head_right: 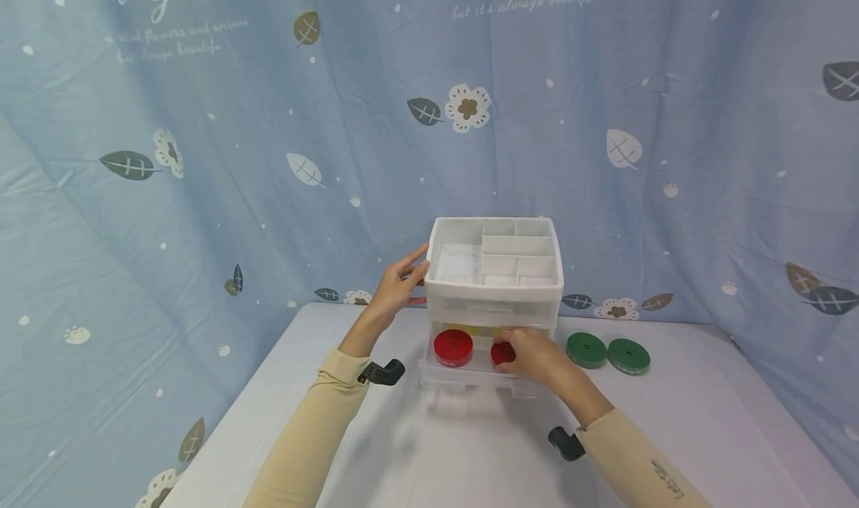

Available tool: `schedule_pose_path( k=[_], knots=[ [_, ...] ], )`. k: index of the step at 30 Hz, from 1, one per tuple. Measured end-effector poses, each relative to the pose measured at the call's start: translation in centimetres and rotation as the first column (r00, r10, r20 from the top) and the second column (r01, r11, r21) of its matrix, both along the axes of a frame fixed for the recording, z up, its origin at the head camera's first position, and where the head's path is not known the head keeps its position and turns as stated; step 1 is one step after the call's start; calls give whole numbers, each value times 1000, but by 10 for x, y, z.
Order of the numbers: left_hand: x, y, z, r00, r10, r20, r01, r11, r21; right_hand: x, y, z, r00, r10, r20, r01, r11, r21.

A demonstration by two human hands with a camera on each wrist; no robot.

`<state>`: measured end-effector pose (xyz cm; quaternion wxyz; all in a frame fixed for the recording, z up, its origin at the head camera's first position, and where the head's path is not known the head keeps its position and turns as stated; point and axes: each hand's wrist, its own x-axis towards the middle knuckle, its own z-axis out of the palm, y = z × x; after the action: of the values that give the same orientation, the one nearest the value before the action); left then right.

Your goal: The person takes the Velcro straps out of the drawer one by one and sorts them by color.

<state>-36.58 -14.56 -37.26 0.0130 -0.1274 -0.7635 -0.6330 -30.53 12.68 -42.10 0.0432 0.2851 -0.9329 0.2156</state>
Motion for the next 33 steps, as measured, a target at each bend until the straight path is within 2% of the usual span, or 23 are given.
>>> schedule_pose_path(
  k=[4, 10, 17, 33],
  knots=[
    [4, -1, 5, 999, -25, 20, 25, 1000, -2, 1, -1, 1, 1000, 3, -4, -3, 1000, -2],
    [20, 0, 22, 999, -29, 22, 30, 999, -16, 1, -1, 1, 1000, -2, -14, 2, 1000, 3],
    [1, 0, -1, 999, 30, -16, -30, 999, -16, 1, -1, 0, 1000, -11, -24, 11, 1000, 16],
    [0, 0, -2, 1000, 18, -21, -18, 1000, -12, 2, 3, 4, 1000, 20, -18, -20, 1000, 7]
  ],
)
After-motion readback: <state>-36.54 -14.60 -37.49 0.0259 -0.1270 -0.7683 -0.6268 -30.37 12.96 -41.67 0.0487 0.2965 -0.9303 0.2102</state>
